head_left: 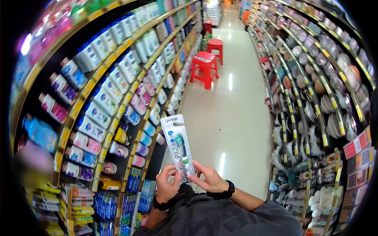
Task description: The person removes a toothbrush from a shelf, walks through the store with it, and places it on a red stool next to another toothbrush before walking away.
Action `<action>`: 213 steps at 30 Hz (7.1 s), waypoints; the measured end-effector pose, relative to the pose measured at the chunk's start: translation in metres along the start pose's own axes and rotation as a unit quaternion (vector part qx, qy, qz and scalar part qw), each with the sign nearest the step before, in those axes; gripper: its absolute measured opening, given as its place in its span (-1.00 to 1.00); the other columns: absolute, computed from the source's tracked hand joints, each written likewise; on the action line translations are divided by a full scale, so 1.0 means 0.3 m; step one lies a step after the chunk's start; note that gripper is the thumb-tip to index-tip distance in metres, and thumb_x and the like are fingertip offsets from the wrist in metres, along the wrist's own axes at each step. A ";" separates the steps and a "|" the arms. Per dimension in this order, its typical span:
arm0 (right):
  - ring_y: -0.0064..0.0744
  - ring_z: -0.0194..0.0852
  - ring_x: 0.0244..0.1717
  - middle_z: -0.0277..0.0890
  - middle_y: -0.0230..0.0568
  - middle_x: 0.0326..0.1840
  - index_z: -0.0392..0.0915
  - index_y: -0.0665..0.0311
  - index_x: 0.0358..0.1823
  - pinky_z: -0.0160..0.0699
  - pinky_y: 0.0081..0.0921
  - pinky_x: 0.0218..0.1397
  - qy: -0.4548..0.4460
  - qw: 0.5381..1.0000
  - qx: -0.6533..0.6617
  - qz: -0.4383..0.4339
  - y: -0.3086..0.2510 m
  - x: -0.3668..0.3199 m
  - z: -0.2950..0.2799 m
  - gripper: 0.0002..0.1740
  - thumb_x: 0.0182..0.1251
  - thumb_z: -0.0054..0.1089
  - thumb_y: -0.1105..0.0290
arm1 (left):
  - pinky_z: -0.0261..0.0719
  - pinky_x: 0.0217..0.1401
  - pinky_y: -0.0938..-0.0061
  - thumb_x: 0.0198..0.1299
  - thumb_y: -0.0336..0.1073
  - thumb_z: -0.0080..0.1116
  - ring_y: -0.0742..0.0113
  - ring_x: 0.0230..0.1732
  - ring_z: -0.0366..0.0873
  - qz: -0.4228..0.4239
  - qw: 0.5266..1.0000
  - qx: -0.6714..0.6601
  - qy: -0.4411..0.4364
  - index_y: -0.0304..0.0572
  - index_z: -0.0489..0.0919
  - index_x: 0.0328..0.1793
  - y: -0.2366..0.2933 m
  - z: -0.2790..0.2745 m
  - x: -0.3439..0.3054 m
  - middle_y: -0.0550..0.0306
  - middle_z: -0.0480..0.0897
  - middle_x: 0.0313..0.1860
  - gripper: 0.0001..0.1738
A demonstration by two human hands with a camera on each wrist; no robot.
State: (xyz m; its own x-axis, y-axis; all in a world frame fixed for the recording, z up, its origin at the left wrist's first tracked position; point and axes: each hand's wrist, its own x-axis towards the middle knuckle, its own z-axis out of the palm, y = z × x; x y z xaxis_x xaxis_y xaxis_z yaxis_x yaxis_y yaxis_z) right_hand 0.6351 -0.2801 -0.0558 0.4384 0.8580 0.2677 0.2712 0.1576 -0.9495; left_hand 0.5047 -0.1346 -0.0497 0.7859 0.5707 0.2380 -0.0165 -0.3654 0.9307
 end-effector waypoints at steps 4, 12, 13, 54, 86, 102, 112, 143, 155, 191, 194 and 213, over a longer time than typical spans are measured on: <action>-0.43 0.59 -0.41 0.63 -0.13 -0.33 0.28 0.37 0.48 0.57 -0.47 -0.35 0.079 0.997 -0.019 0.010 0.029 -0.054 -0.076 -0.35 0.43 0.29 0.37 | 0.65 -0.08 0.49 0.36 -0.43 0.19 0.40 -0.18 0.72 0.000 0.993 -0.032 -0.117 -0.38 0.51 -0.01 -0.017 0.101 0.093 0.01 0.75 -0.18 -0.82; -0.42 0.65 -0.37 0.68 -0.12 -0.29 0.28 0.34 0.49 0.57 -0.48 -0.33 0.209 0.973 -0.070 0.063 0.013 -0.110 -0.273 -0.35 0.44 0.27 0.39 | 0.68 -0.15 0.45 0.37 -0.40 0.20 0.36 -0.25 0.74 0.038 0.962 -0.059 -0.264 -0.39 0.55 -0.07 -0.002 0.350 0.301 0.03 0.75 -0.29 -0.85; -0.41 0.66 -0.36 0.69 -0.12 -0.28 0.28 0.34 0.49 0.59 -0.47 -0.32 0.222 0.969 -0.081 0.068 0.016 -0.111 -0.299 -0.36 0.44 0.27 0.39 | 0.67 -0.15 0.45 0.36 -0.40 0.20 0.36 -0.26 0.74 0.044 0.957 -0.059 -0.281 -0.39 0.56 -0.07 0.000 0.378 0.335 0.04 0.75 -0.29 -0.84; -0.29 0.73 -0.24 0.71 -0.03 -0.16 0.29 0.34 0.46 0.69 -0.40 -0.15 0.398 0.896 -0.132 0.146 0.227 0.034 -1.116 -0.37 0.43 0.27 0.37 | 0.61 -0.30 0.32 0.42 -0.29 0.13 0.10 -0.36 0.75 0.103 0.879 -0.091 -0.457 -0.34 0.57 -0.15 0.022 1.231 1.054 -0.14 0.68 -0.44 -0.79; -0.30 0.73 -0.35 0.73 0.01 -0.16 0.34 0.35 0.43 0.69 -0.43 -0.24 0.040 0.999 -0.012 0.017 0.461 0.187 -1.823 -0.36 0.38 0.33 0.33 | 0.62 -0.33 0.48 0.38 -0.37 0.21 0.40 -0.40 0.69 -0.002 0.995 0.060 -0.081 -0.38 0.61 -0.08 0.226 1.590 1.045 0.04 0.72 -0.41 -0.83; -0.52 0.58 -0.39 0.62 -0.23 -0.39 0.37 0.43 0.37 0.56 -0.52 -0.23 0.083 0.991 -0.088 0.064 0.484 0.399 -2.004 -0.40 0.34 0.33 0.44 | 0.65 -0.26 0.45 0.29 -0.40 0.30 0.32 -0.38 0.73 0.041 0.993 -0.022 -0.111 -0.37 0.62 -0.13 0.103 1.698 1.370 -0.04 0.72 -0.39 -0.84; -0.34 0.71 -0.40 0.69 -0.11 -0.34 0.38 0.37 0.37 0.67 -0.42 -0.27 0.116 0.982 -0.146 0.040 0.576 0.645 -2.109 -0.39 0.36 0.34 0.32 | 0.65 -0.30 0.39 0.32 -0.38 0.25 0.21 -0.39 0.73 0.088 0.988 -0.046 -0.121 -0.35 0.63 -0.10 0.054 1.708 1.687 -0.08 0.73 -0.37 -0.84; -0.48 0.63 -0.39 0.70 -0.15 -0.31 0.34 0.40 0.38 0.59 -0.51 -0.24 -0.243 0.970 -0.001 -0.029 0.812 1.386 -2.249 -0.39 0.35 0.31 0.43 | 0.64 -0.39 0.40 0.35 -0.29 0.26 0.24 -0.47 0.69 -0.025 0.987 0.066 0.143 -0.28 0.65 0.01 -0.045 1.599 1.993 0.02 0.73 -0.40 -0.77; -0.46 0.72 -0.37 0.75 -0.10 -0.26 0.36 0.42 0.34 0.67 -0.51 -0.24 -0.408 0.906 0.091 -0.059 0.834 1.492 -2.260 -0.43 0.37 0.33 0.39 | 0.67 -0.32 0.40 0.38 -0.28 0.25 0.22 -0.45 0.71 -0.100 0.927 0.152 0.327 -0.34 0.66 -0.06 0.067 1.743 1.925 -0.04 0.74 -0.36 -0.78; -0.41 0.73 -0.36 0.72 -0.14 -0.30 0.37 0.35 0.37 0.68 -0.45 -0.22 -0.330 0.942 0.031 -0.047 1.028 1.649 -2.596 -0.37 0.34 0.38 0.32 | 0.66 -0.33 0.41 0.35 -0.27 0.28 0.28 -0.46 0.69 -0.147 0.944 0.115 0.270 -0.33 0.64 -0.10 -0.054 1.949 2.284 0.02 0.72 -0.42 -0.77; -0.36 0.74 -0.35 0.73 -0.07 -0.28 0.38 0.33 0.38 0.69 -0.43 -0.22 -0.278 0.960 0.006 -0.014 1.059 1.698 -2.683 -0.38 0.36 0.36 0.28 | 0.68 -0.32 0.42 0.35 -0.28 0.28 0.27 -0.45 0.71 -0.088 0.965 0.117 0.218 -0.33 0.65 -0.08 -0.105 1.958 2.430 0.01 0.73 -0.41 -0.78; -0.56 0.61 -0.39 0.72 -0.17 -0.25 0.33 0.42 0.38 0.61 -0.55 -0.26 -0.118 0.991 -0.056 0.000 1.117 2.147 -2.822 -0.41 0.40 0.32 0.40 | 0.70 -0.21 0.34 0.40 -0.24 0.23 0.21 -0.32 0.76 -0.039 0.996 0.059 0.056 -0.27 0.63 0.14 -0.293 1.827 3.079 -0.07 0.77 -0.24 -0.69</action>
State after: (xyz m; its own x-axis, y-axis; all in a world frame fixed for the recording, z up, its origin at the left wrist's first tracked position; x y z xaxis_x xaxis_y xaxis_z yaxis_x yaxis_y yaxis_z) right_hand 1.7338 -0.0886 -0.0631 0.2298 0.9505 0.2091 0.3694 0.1135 -0.9223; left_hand 1.5708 0.0215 -0.0638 0.7078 0.6771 0.2015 0.1199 -0.3963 0.9103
